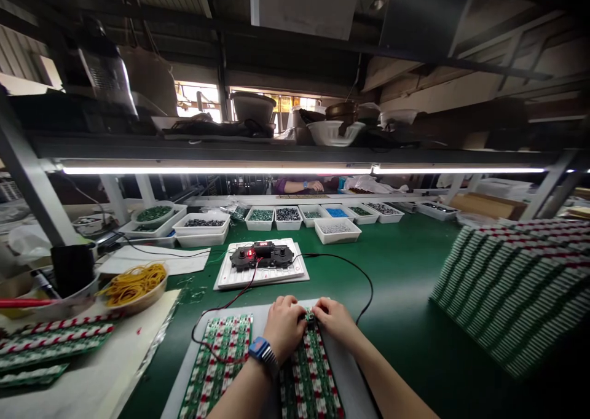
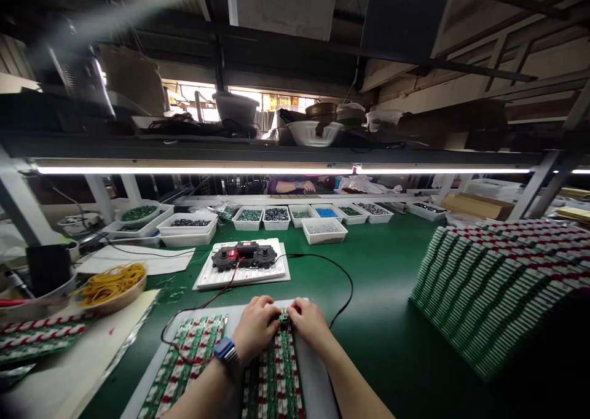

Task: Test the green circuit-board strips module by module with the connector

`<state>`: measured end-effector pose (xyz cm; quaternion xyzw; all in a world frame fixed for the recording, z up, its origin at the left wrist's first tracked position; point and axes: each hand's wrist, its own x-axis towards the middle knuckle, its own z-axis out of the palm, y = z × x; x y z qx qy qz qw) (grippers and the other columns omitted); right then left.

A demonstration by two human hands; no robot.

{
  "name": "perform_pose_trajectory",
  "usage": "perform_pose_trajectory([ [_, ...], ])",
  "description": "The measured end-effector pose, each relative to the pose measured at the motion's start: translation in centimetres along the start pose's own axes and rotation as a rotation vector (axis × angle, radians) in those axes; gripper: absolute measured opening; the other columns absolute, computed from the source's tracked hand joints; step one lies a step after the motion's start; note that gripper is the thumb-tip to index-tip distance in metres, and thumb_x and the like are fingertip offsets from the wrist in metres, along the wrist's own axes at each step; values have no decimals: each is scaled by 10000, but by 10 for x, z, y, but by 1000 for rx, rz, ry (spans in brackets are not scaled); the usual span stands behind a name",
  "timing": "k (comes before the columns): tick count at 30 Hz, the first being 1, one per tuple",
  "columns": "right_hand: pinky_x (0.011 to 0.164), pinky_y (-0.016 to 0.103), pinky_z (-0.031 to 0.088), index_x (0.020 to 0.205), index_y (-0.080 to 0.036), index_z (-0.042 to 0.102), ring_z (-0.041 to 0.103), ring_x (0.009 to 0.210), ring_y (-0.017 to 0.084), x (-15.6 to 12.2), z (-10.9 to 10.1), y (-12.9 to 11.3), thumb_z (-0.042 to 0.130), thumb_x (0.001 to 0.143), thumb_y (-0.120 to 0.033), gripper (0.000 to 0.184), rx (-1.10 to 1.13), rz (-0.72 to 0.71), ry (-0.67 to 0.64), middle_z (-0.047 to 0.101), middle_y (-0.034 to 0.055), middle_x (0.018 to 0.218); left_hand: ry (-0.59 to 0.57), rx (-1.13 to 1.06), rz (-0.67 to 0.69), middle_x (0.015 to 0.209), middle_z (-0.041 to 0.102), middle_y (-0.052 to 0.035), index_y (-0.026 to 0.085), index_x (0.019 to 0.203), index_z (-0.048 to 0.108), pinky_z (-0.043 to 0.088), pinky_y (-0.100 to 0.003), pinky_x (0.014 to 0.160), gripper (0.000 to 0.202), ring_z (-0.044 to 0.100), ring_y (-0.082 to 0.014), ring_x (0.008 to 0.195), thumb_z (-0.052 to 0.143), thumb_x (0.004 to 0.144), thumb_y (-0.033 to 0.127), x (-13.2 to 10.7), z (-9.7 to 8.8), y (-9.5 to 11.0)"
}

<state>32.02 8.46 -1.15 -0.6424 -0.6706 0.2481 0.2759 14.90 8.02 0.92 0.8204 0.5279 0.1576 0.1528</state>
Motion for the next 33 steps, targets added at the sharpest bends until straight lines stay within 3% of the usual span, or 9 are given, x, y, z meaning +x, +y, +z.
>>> perform_pose_trajectory([
  [5,693,250,390,703,-190,617,616,786,190,0,-2,-1,499,839,-272,198,-4,9,-23,698,40,781,-24,34,-4,1008,672,-52,262,1017,737,406,-362,942,231,526,-253,1051,561,873,297,1,-1,1],
  [21,664,240,391,656,-176,615,600,745,176,3,1,1,559,784,-203,143,75,30,-17,675,21,714,-1,74,-31,993,681,-53,271,986,748,369,-382,967,216,505,-254,1063,564,879,305,0,1,6],
  [26,672,233,415,697,-167,654,613,747,170,1,1,3,592,767,-220,108,176,15,-9,690,15,731,13,88,-10,996,682,-47,244,962,739,365,-365,971,169,510,-244,1061,608,857,255,-1,-5,10],
  [33,626,224,415,673,-160,663,581,662,148,0,-9,6,620,740,-214,97,290,-8,-78,666,-4,654,11,21,60,942,689,-19,302,985,748,383,-339,931,172,537,-221,1003,627,864,284,-4,-10,4],
])
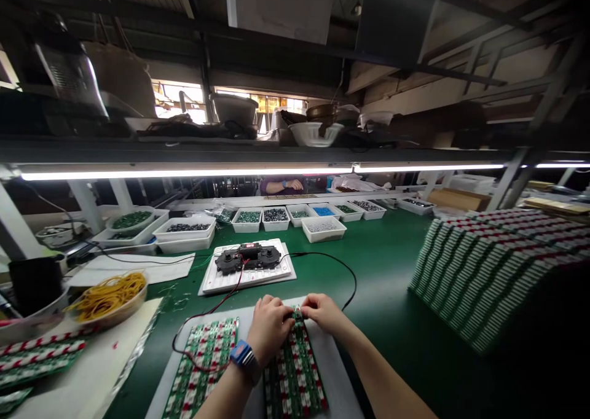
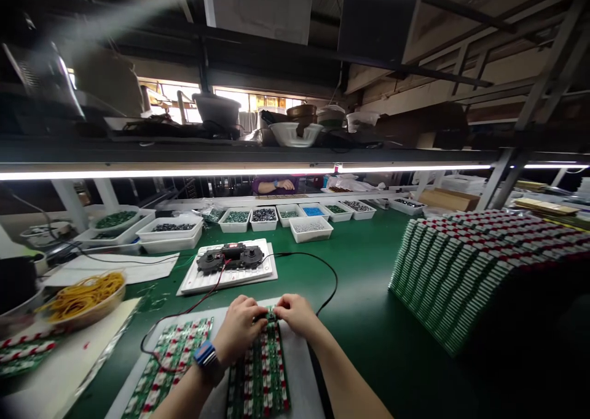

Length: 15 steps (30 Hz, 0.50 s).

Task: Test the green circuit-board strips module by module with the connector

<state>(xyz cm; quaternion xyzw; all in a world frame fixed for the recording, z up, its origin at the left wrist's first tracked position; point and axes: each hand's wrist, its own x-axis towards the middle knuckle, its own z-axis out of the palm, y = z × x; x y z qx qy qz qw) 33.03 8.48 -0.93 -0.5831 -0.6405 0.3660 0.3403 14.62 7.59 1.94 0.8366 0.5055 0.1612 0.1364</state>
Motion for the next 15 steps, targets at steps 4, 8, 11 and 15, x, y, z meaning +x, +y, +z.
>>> perform_pose_trajectory([
  [4,575,206,381,639,-154,643,541,595,123,-3,-5,-3,630,697,-140,61,38,69,-102,627,-28,584,-44,-24,32,925,703,-22,279,958,754,403,-308,885,171,552,-219,980,648,825,269,-1,2,-2],
  [8,569,205,382,636,-158,645,552,596,126,-5,-7,-4,636,678,-123,55,60,90,-141,636,-31,587,-88,-26,30,934,708,-18,279,953,752,407,-303,870,179,555,-224,989,638,815,271,0,4,-4],
  [11,572,208,387,626,-159,644,555,597,130,-5,-6,-4,642,672,-128,54,60,84,-149,638,-29,587,-104,-18,35,937,709,-17,280,951,752,408,-305,869,182,552,-227,994,635,812,281,0,5,-4],
  [15,561,203,371,634,-158,641,545,593,124,-5,-5,-3,627,678,-122,58,22,88,-153,626,-34,583,-123,24,30,947,707,-27,296,959,757,401,-343,897,190,544,-243,1013,625,822,300,0,3,-2],
])
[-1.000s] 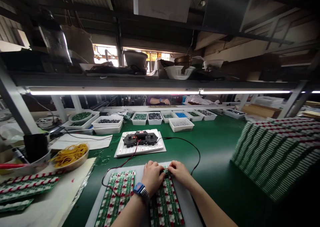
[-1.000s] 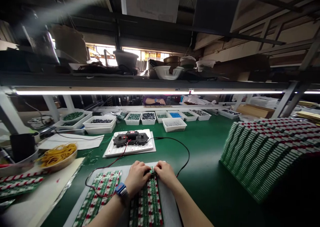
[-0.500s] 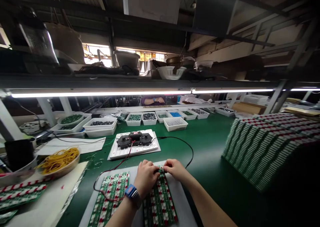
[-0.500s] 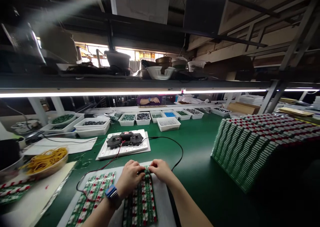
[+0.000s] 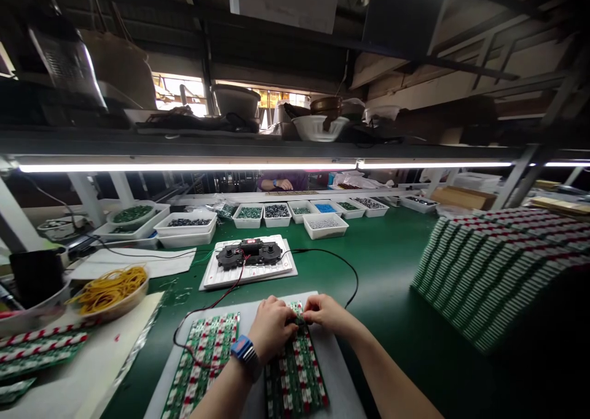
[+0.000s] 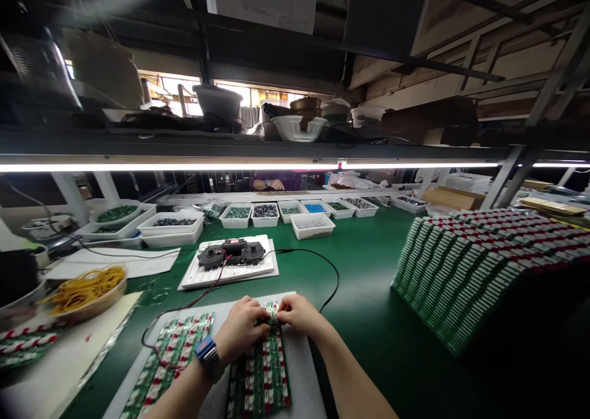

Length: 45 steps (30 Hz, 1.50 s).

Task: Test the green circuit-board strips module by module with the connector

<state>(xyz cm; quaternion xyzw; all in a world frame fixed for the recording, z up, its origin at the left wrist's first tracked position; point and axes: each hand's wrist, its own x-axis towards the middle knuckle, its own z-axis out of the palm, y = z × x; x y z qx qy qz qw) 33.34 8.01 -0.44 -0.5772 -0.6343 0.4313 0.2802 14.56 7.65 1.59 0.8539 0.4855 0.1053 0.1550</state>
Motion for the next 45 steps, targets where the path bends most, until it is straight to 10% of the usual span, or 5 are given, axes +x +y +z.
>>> perform_pose_trajectory([
  [21,526,218,294,650,-183,527,498,625,140,5,13,5,661,751,-314,213,-221,-27,84,573,-19,630,-78,44,-103,1005,715,-64,276,894,763,354,-528,1018,195,557,-304,1095,601,789,244,0,-10,18],
  [29,543,213,305,649,-174,523,490,613,128,6,9,9,616,764,-244,164,-167,-70,61,542,-34,602,34,-75,-174,1095,668,-31,332,1109,706,393,-363,998,294,548,-227,1126,538,873,284,-14,11,10],
  [45,532,210,310,654,-170,525,455,585,113,4,3,3,600,708,-211,101,-48,-19,-19,517,-36,592,72,-110,-164,1094,668,-29,300,1066,715,362,-379,1023,265,543,-229,1140,526,881,293,-15,12,10],
])
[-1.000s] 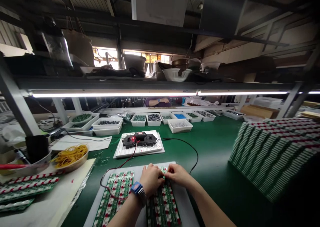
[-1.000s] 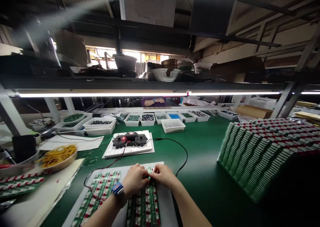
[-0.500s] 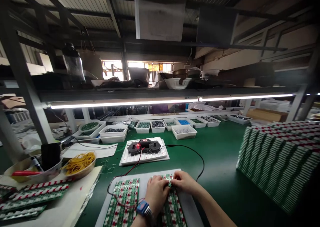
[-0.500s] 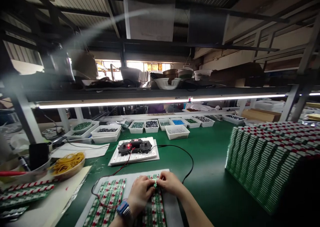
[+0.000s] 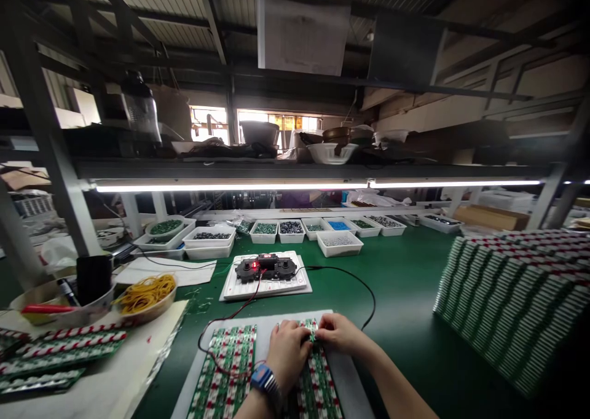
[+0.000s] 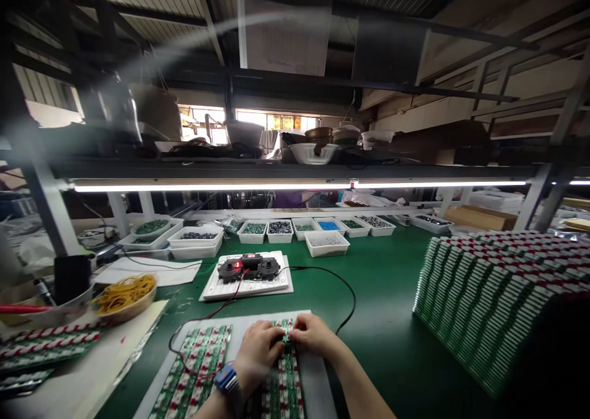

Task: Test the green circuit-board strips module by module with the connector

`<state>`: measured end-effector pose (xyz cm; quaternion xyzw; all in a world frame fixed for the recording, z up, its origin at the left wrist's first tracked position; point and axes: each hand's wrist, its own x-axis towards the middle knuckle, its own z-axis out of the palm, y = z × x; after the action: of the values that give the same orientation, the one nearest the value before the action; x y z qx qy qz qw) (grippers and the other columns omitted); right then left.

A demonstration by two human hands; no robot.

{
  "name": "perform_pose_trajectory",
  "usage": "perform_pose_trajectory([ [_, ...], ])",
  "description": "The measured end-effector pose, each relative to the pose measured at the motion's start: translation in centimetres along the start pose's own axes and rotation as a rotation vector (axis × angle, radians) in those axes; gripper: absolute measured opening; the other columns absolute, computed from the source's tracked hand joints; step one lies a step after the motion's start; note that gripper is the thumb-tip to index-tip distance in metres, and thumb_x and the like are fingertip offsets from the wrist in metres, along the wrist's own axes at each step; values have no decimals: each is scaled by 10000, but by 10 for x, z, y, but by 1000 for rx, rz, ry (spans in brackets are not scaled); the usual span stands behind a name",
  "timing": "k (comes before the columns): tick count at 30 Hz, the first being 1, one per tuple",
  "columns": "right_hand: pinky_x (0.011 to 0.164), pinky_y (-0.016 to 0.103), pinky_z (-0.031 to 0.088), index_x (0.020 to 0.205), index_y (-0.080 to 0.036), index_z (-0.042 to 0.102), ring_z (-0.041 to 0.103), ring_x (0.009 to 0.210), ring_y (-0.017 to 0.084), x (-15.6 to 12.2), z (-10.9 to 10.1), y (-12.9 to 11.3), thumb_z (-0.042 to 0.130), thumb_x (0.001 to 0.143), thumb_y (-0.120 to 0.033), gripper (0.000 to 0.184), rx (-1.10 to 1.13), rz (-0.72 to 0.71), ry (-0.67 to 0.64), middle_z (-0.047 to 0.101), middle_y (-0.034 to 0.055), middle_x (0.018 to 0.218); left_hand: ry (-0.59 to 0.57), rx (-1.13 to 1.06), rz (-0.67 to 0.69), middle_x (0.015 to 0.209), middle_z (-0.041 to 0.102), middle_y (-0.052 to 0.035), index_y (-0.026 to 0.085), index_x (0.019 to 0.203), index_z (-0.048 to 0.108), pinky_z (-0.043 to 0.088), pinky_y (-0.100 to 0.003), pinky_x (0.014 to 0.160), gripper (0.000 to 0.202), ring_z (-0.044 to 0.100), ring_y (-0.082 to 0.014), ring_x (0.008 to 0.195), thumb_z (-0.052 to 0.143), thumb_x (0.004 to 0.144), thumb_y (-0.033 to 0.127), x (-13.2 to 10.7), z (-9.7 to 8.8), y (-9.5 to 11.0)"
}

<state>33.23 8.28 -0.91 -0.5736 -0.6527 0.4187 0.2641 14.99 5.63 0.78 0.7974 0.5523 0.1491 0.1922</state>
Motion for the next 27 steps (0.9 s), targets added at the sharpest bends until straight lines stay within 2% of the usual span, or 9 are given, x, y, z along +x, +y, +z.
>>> perform_pose_trajectory([
  [9,526,206,338,652,-170,542,467,584,115,1,-3,4,596,682,-206,71,66,-1,-32,529,-36,587,-10,-1,-5,1107,668,-28,294,1077,709,362,-382,1029,260,538,-232,1146,531,888,288,0,-1,1],
  [18,545,208,357,621,-162,580,492,579,112,-4,-5,-6,636,622,-162,56,105,29,-6,577,-36,578,49,62,31,1056,674,-62,247,1019,734,363,-412,1014,215,528,-260,1116,564,886,251,0,2,4],
  [27,555,216,370,622,-159,631,496,572,110,-1,-5,0,696,565,-174,87,197,16,7,594,-40,572,119,90,70,1038,679,-55,217,964,728,359,-412,1019,160,520,-257,1099,603,865,197,-3,-2,7],
])
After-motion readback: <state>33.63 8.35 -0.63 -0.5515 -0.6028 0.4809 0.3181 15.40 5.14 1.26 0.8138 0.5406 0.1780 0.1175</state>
